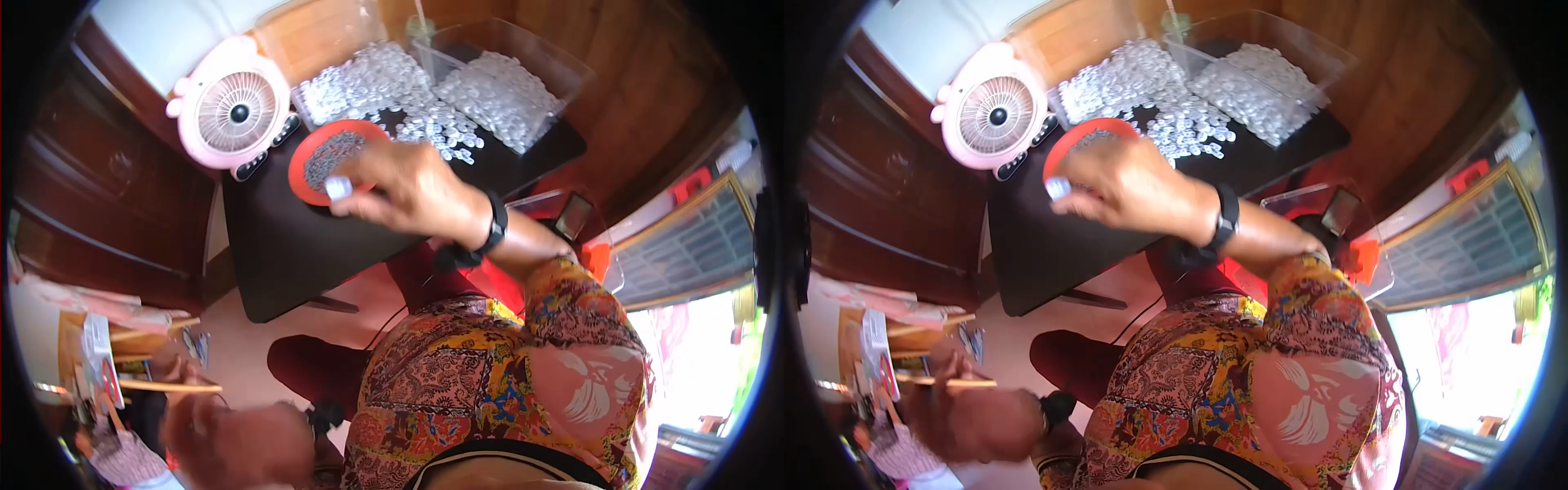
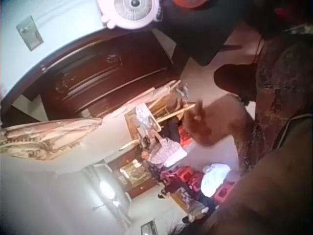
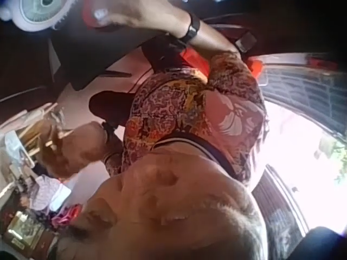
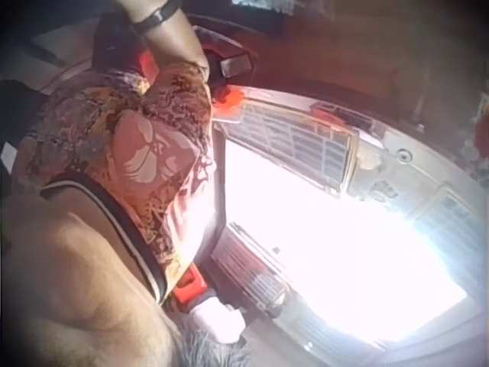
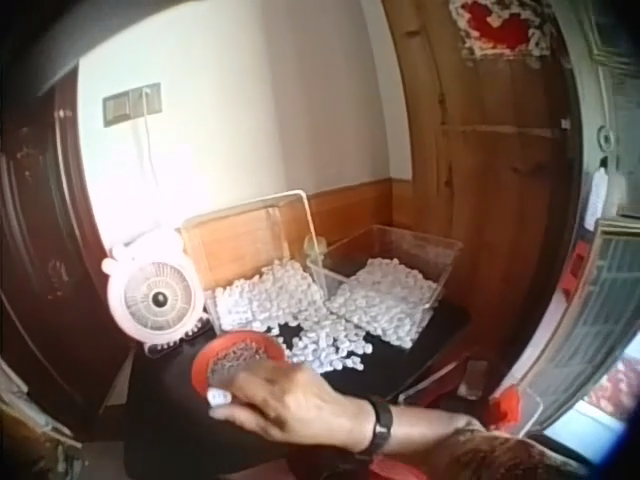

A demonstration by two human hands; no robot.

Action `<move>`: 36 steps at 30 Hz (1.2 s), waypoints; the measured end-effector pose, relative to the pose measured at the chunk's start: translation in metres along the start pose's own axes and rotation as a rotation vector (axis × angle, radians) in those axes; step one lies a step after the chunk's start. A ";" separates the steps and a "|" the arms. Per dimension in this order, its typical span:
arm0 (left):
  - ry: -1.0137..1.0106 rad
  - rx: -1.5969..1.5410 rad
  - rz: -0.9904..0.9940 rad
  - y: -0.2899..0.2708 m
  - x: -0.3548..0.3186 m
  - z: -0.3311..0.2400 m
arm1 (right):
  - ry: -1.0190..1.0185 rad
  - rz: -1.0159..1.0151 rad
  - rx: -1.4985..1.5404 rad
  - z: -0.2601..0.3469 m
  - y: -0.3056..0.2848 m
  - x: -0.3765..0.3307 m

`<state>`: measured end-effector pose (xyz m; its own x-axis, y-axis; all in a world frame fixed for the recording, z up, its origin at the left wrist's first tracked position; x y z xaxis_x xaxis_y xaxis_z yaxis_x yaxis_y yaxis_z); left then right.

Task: Assembling small components by inserting red pins into white circular plastic pieces while sitting at a desk.

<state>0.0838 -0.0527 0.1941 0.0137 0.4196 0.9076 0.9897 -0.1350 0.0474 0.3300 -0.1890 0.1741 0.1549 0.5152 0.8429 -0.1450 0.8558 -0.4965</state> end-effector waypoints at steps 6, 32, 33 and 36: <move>1.115 -0.595 -0.102 -0.069 0.016 -0.074 | -0.154 -0.375 -0.216 -0.020 -0.046 0.059; 1.098 -0.825 -0.187 -0.018 -0.012 -0.066 | 0.346 0.654 -0.422 -0.118 -0.003 -0.073; 1.103 -0.837 -0.190 -0.014 -0.012 -0.068 | 0.354 0.689 -0.450 -0.120 0.001 -0.076; 1.117 -0.876 -0.207 -0.001 -0.015 -0.073 | 0.296 0.635 -0.498 -0.128 0.012 -0.080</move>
<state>0.0726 -0.1246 0.2114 -0.6406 -0.3570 0.6798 0.5494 -0.8316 0.0810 0.4412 -0.2141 0.0741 0.4481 0.8349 0.3197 0.1444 0.2854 -0.9475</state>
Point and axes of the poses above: each hand's wrist, its own x-axis towards the middle knuckle, its own y-axis out of the palm, z = x × y, the point moved 1 cm from there along x, towards the middle knuckle, and after that the axes turned 2 degrees about -y, right-handed, at the moved point
